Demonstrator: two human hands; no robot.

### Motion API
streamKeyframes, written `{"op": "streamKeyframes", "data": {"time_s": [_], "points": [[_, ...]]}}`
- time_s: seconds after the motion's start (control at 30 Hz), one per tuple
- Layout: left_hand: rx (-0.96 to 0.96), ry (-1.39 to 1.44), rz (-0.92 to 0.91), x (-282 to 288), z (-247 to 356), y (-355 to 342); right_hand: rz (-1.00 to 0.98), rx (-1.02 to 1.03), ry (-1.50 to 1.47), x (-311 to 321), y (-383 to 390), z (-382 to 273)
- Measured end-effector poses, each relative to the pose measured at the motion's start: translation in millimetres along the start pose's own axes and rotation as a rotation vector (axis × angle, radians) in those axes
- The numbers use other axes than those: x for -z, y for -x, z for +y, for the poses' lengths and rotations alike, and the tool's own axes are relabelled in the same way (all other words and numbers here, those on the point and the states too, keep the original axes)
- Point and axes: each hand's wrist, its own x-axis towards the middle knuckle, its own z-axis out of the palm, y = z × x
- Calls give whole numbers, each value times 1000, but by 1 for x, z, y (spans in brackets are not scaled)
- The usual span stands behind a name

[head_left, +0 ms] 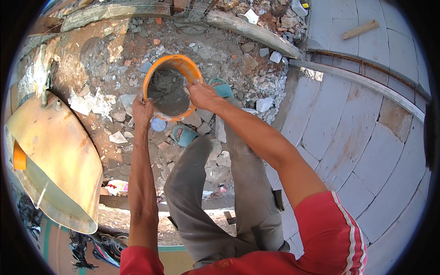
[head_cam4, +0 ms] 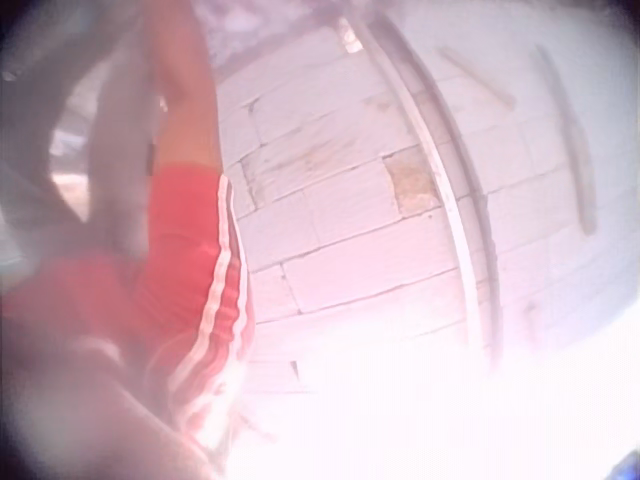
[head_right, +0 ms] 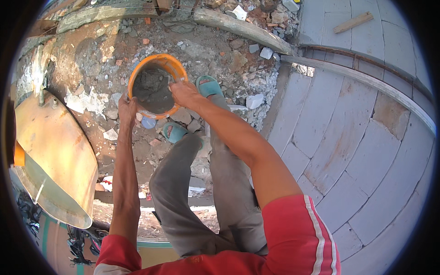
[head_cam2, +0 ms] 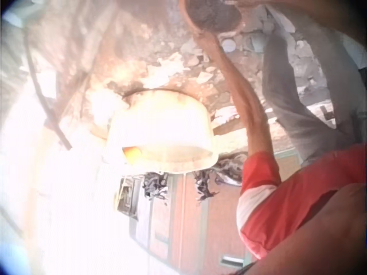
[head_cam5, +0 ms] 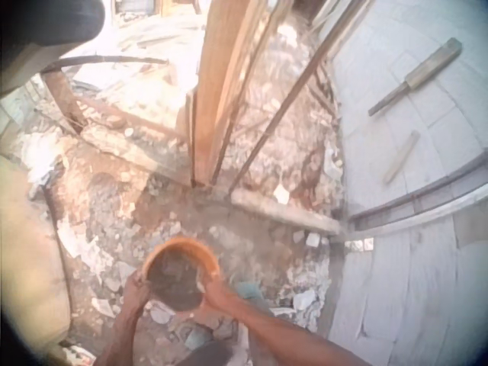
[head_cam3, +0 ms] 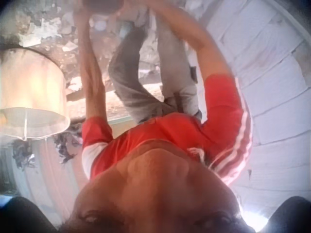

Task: The person uses a hoe to mix wet cement on the ground, then scoops the mixture into a bucket using a trowel and applies it by hand to a wall frame.

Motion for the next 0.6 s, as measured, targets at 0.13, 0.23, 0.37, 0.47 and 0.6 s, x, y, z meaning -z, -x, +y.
{"op": "streamKeyframes", "data": {"time_s": [0.13, 0.23, 0.37, 0.47, 0.6], "points": [[139, 300, -15, -3, -19, -19, 109, 134, -246, 0, 12, 57], [155, 253, 2, -1, -22, -34, 145, -62, -741, 15, 21, 87], [195, 342, -9, -7, -40, -61, 429, -372, -1037, -11, 34, 187], [247, 334, 7, 24, -56, -82, 605, -554, -1119, -36, 32, 235], [354, 272, -44, 40, -81, -107, 752, -566, -845, -59, 4, 327]]}}
